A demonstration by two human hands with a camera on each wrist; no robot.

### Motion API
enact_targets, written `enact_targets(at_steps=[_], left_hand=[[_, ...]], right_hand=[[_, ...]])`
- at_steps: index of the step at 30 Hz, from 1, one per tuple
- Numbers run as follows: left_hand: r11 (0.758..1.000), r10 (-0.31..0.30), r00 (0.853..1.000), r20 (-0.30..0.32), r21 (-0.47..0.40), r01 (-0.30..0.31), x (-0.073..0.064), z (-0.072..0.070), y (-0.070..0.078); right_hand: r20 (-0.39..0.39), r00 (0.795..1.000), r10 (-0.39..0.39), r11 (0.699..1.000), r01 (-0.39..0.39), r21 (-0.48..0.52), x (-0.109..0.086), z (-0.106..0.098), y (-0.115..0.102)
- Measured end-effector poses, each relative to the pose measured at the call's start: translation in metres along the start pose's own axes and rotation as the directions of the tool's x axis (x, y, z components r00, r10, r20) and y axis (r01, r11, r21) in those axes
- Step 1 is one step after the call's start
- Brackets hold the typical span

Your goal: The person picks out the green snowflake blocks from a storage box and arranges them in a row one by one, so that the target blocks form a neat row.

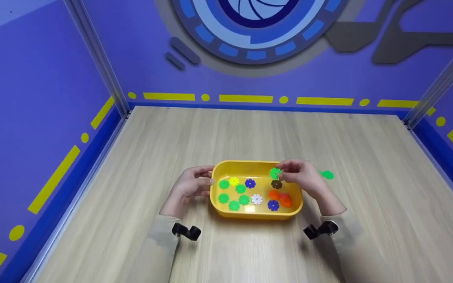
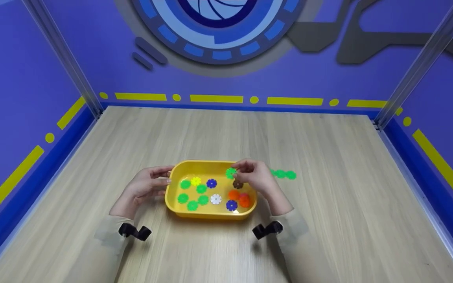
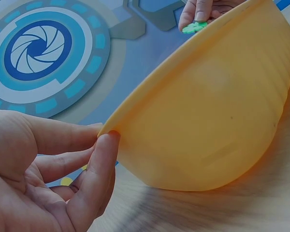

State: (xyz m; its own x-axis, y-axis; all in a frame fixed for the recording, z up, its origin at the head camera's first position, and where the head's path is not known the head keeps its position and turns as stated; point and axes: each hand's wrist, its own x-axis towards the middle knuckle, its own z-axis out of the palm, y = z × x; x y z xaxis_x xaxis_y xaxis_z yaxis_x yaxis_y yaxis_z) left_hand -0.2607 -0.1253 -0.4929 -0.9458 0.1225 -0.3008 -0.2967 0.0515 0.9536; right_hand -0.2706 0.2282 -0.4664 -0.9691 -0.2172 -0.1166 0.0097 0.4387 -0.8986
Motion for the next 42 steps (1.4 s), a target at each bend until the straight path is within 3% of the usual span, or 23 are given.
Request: enact_targets(at_steps=[9,18,31,42], left_hand=[[1.000,0.014,1.000,0.012,-0.007,-0.014,0.000,0.000,0.000],[1.000,0.002,1.000,0.000,-0.023,-0.002,0.001,0.000,-0.001],[0.999,-0.009,1.000,0.003,-0.035,0.009,0.001,0.000,-0.001],[1.000,0.002,1.000,0.016,-0.023,-0.002,0.000,0.000,0.000]], right_hand=[[-0.023,0.999,-0.024,0.997,0.025,0.068,-0.002,-0.016,0.005],[-0.091,0.996,0.017,0.996,-0.009,0.089,-0.005,-0.040,0.011],[-0.159,0.987,0.012,0.996,0.002,0.090,-0.008,-0.066,0.023],[-0.205,0.979,0.018,0.986,0.017,0.166,-0.012,-0.092,0.037]])
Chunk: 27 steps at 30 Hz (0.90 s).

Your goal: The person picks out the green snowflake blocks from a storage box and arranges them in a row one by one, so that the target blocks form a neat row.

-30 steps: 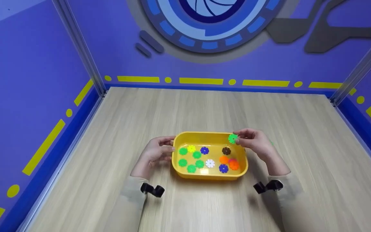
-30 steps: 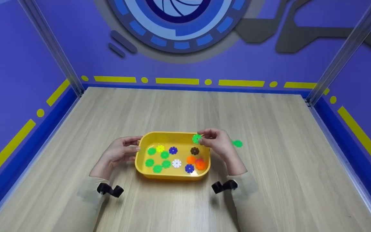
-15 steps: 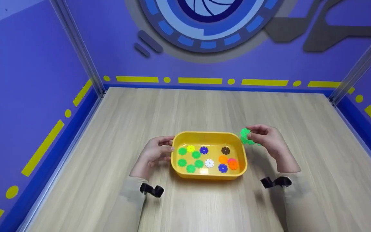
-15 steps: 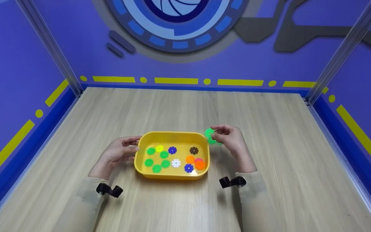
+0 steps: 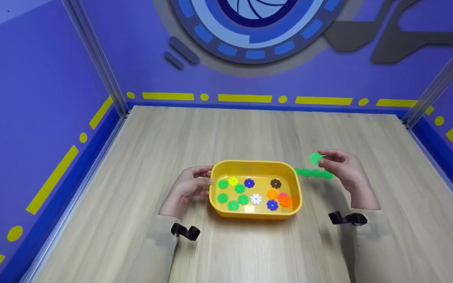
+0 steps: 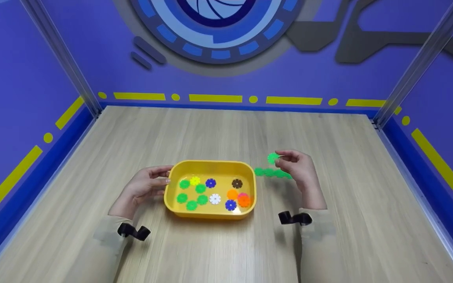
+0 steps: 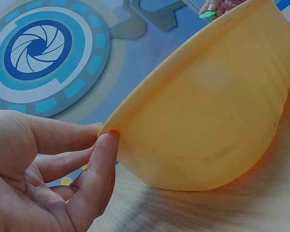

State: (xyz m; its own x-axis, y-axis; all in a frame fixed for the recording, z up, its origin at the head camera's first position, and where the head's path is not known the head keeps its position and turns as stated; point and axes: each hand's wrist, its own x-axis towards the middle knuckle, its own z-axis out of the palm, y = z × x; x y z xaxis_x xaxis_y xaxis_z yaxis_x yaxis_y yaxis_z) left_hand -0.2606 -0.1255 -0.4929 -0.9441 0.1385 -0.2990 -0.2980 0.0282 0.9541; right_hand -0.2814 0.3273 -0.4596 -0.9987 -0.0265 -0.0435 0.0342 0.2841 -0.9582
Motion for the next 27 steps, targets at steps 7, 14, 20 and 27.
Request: enact_targets(at_steps=[7,14,20,27], left_hand=[[1.000,0.004,1.000,-0.006,0.005,-0.004,-0.001,0.000,0.001],[1.000,0.005,1.000,0.002,0.017,-0.005,-0.001,0.000,0.001],[1.000,0.001,1.000,-0.003,0.021,-0.001,-0.001,0.000,0.000],[1.000,0.001,1.000,-0.003,-0.008,-0.001,0.000,0.001,0.000]], right_hand=[[-0.003,0.999,0.049,0.997,-0.048,0.051,0.002,-0.014,0.011],[-0.019,0.996,0.085,0.988,-0.082,0.134,0.003,-0.027,0.023],[-0.052,0.991,0.121,0.987,-0.114,0.117,0.002,-0.034,0.033],[-0.083,0.979,0.184,0.980,-0.177,0.090,0.004,-0.043,0.043]])
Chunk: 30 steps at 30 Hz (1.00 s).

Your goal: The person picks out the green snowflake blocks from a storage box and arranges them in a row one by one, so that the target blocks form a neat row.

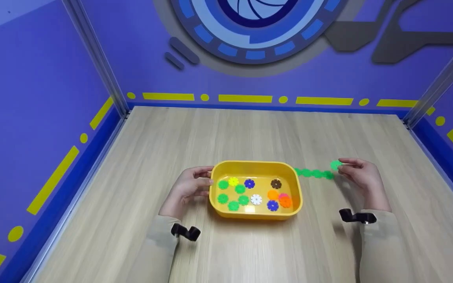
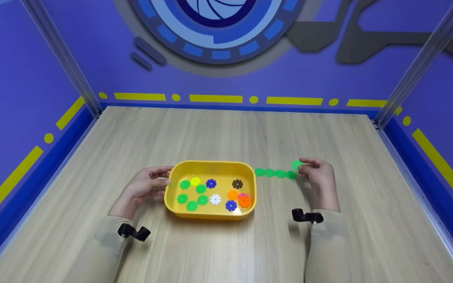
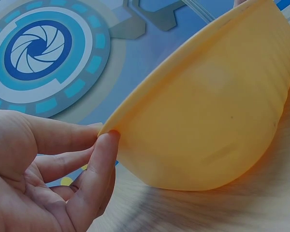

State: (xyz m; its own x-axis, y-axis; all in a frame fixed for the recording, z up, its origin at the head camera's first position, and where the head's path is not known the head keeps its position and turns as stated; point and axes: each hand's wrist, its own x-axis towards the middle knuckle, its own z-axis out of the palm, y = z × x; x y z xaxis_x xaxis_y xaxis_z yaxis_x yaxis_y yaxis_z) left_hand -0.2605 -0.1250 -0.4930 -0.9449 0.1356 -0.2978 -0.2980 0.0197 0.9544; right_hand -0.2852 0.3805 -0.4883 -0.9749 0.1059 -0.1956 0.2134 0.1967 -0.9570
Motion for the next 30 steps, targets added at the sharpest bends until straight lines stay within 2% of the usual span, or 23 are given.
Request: enact_targets(at_steps=[7,13,19,30], left_hand=[[1.000,-0.008,1.000,-0.006,0.000,0.008,-0.001,0.000,0.000],[1.000,-0.012,1.000,-0.006,-0.012,0.012,0.000,0.000,-0.001],[1.000,-0.005,1.000,-0.010,-0.004,0.005,0.001,0.000,-0.002],[1.000,0.002,1.000,-0.002,0.017,-0.002,0.000,0.000,0.001]], right_hand=[[-0.026,0.999,0.027,0.998,-0.028,-0.058,0.002,-0.002,0.007],[-0.079,0.996,0.045,0.981,-0.059,-0.186,0.003,-0.001,0.012],[-0.109,0.990,0.089,0.978,-0.107,-0.180,0.003,-0.001,0.015],[-0.103,0.992,0.074,0.969,-0.095,-0.229,0.005,0.000,0.016]])
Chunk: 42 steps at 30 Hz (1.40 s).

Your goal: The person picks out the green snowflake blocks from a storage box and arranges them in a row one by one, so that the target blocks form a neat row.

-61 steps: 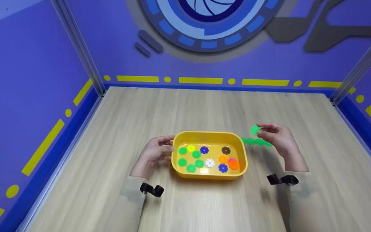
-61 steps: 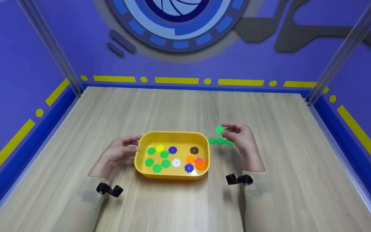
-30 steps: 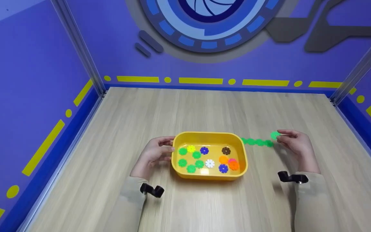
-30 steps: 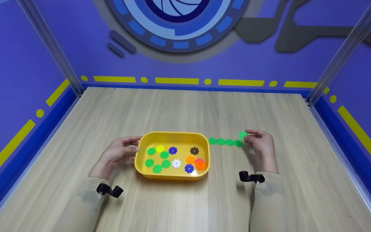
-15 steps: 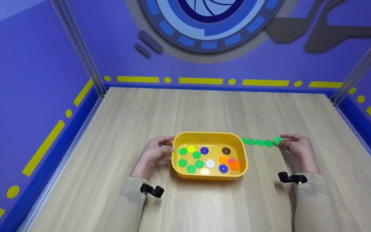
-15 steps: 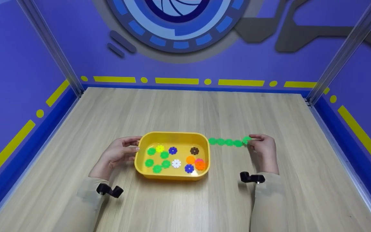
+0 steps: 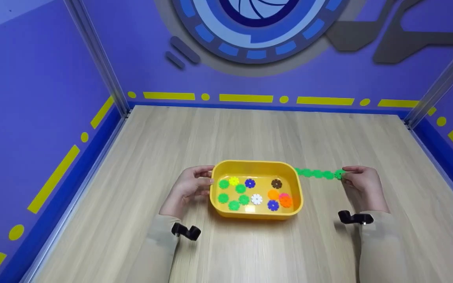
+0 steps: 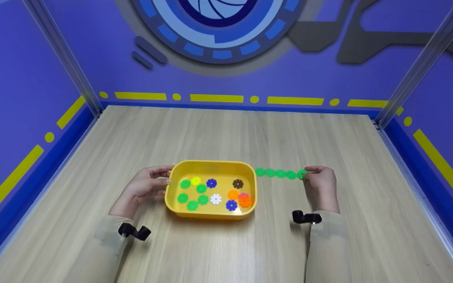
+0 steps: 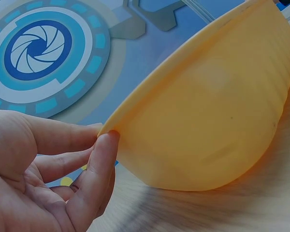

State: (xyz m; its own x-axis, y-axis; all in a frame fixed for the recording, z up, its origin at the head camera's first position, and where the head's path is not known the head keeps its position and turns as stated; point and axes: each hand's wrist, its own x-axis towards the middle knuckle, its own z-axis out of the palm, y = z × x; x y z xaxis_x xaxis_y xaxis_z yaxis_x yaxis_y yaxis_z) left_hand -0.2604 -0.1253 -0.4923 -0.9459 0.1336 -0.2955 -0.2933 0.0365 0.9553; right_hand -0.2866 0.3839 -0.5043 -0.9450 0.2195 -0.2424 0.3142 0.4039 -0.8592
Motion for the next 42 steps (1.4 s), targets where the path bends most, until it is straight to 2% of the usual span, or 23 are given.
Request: enact_targets(at_steps=[12,23,33,42], left_hand=[[1.000,0.001,1.000,-0.006,-0.006,-0.001,0.000,0.000,0.000],[1.000,-0.004,1.000,-0.005,-0.002,0.004,0.000,-0.001,-0.001],[1.000,0.002,1.000,0.009,-0.002,-0.002,0.002,-0.001,-0.002],[1.000,-0.002,1.000,0.007,0.021,0.002,0.001,0.000,0.000]], right_hand=[[-0.002,1.000,0.005,0.997,-0.005,-0.077,-0.002,-0.003,-0.002],[-0.025,1.000,0.003,0.999,-0.004,-0.046,-0.005,-0.003,-0.007],[0.021,0.992,-0.123,0.989,0.124,-0.082,-0.014,0.003,-0.029],[0.042,0.968,-0.248,0.965,0.251,-0.073,-0.029,0.018,-0.052]])
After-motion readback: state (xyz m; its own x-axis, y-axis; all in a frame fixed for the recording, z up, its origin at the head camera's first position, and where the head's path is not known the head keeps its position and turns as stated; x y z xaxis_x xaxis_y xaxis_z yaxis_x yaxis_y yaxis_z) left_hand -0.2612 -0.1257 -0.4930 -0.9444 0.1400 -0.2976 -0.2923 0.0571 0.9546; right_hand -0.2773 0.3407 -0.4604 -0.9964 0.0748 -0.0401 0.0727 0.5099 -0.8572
